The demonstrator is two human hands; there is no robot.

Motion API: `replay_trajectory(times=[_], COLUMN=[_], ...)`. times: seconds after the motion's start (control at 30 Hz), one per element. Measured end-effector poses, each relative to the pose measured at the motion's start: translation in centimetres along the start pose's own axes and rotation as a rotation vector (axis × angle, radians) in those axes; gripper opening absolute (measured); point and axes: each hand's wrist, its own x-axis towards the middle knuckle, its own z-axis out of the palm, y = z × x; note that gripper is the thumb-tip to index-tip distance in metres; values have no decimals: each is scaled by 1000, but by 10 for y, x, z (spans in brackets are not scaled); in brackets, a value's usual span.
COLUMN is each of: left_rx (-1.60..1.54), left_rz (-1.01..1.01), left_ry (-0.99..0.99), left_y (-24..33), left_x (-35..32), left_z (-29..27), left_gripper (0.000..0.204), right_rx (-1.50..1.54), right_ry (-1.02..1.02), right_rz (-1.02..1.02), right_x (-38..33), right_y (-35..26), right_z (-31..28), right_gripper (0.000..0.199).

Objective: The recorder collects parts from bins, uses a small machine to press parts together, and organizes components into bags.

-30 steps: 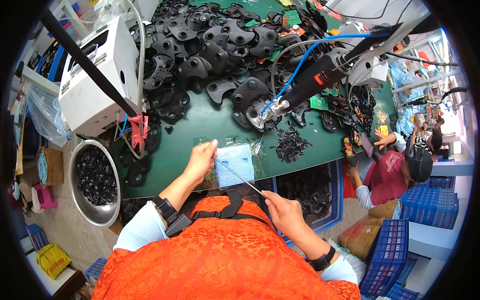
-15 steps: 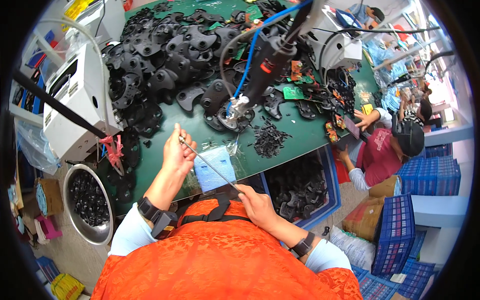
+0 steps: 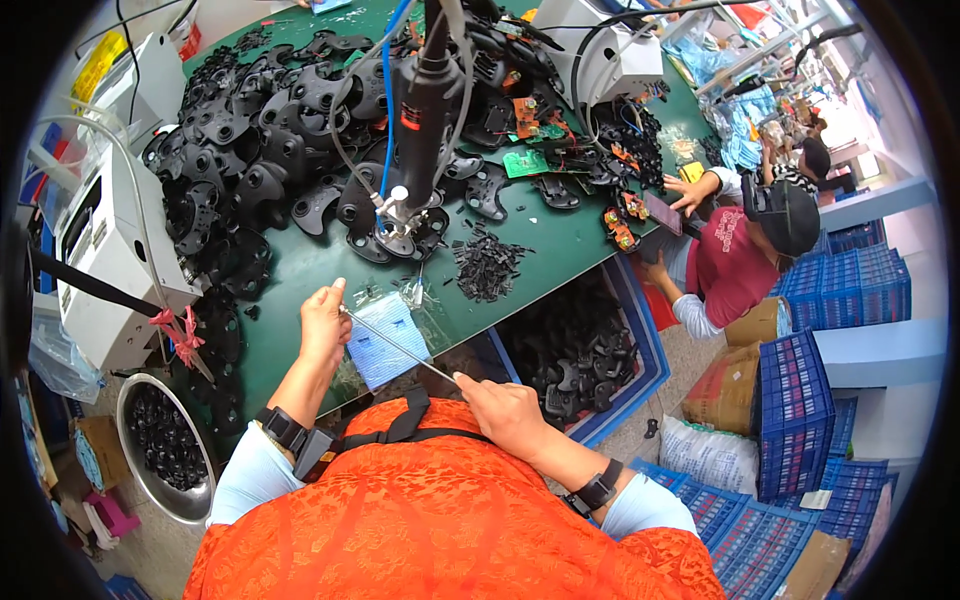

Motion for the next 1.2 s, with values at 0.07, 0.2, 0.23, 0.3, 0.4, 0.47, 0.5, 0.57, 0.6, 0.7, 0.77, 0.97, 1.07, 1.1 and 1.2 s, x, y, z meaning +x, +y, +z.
replay_trajectory(times=[0.07, 0.2, 0.23, 0.3, 0.4, 0.47, 0.5, 0.57, 0.6, 0.7, 0.77, 0.97, 1.07, 1.1, 1.2], left_rx=[-202, -401, -435, -456, -464, -463, -466, -477, -479, -488, -494, -474, -460, -455, -445], left_rz=[-204, -297, -344, -403, -439, -444, -448, -454, -452, -494, -515, -523, -525, -533, -546], left_ry=[-67, -182, -229, -300, -251, -246, -244, -260, -254, -255, -242, -228, -248, -257, -273], left_y=[8, 6, 3, -1, -11, -18, -22, -31, -33, -36, -39, -36, -35, -36, -37], left_x=[-4, 5, 6, 3, -7, -14, -16, -20, -22, -27, -28, -30, -28, -28, -25], left_z=[6, -6, -12, -24, -31, -36, -39, -44, -47, -51, -56, -53, -49, -46, -42], left_gripper=[37, 37, 38, 38, 38, 37, 36, 35, 35, 35, 35, 35, 35, 35, 35], right_rx=[30, 81, 50, -7, -41, -50, -60, -82, -79, -82, 8, 87, 103, 70, 26], right_ry=[17, 156, 100, 101, 83, 66, 53, 43, 40, 2, 78, 134, 89, 70, 29], right_rz=[47, 258, 374, 443, 490, 512, 529, 528, 524, 562, 595, 611, 692, 703, 744], right_x=[-16, -42, -49, -56, -50, -41, -37, -30, -29, -24, -20, -47, -77, -87, -98], right_y=[4, 16, 22, 38, 51, 54, 56, 61, 64, 67, 60, 41, 31, 32, 39], right_z=[-6, -12, -13, -8, -2, -1, -1, 1, 2, 1, -9, -26, -25, -21, -14], right_gripper=[31, 25, 24, 22, 20, 20, 20, 19, 19, 19, 20, 21, 20, 20, 21])
